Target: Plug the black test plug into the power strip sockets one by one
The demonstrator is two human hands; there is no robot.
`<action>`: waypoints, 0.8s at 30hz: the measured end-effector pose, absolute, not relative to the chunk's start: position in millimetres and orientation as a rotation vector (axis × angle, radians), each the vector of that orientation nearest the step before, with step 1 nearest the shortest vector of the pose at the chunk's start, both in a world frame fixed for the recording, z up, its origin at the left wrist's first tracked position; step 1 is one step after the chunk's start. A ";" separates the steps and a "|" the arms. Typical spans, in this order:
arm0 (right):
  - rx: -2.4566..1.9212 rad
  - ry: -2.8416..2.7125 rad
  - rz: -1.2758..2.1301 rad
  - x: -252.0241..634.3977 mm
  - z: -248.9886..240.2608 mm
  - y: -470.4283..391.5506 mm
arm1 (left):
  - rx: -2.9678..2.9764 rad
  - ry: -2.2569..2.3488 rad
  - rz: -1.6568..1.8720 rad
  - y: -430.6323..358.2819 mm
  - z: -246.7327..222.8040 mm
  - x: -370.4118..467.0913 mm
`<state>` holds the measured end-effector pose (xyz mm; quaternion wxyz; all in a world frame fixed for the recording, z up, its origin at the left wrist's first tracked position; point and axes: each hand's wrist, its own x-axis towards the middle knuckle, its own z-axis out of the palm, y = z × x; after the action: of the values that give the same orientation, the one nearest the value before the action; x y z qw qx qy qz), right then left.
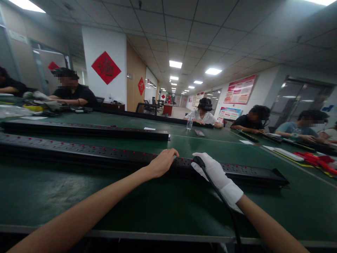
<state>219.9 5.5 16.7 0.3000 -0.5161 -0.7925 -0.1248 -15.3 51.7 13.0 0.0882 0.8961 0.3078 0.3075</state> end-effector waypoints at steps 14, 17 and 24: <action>-1.389 -2.117 -0.306 219.5 17.3 4.8 | 2.632 0.927 0.945 49.9 15.0 -14.6; -1.382 -2.104 -0.314 219.6 16.4 5.2 | 2.646 0.924 0.951 49.4 16.0 -13.5; -1.363 -2.115 -0.327 219.9 16.1 6.0 | 2.696 0.915 0.973 50.9 14.3 -11.7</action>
<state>219.9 6.0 16.1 0.2975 -0.5128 -0.7959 -0.1230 -11.7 50.9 14.3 0.0663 0.8941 0.3035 0.3226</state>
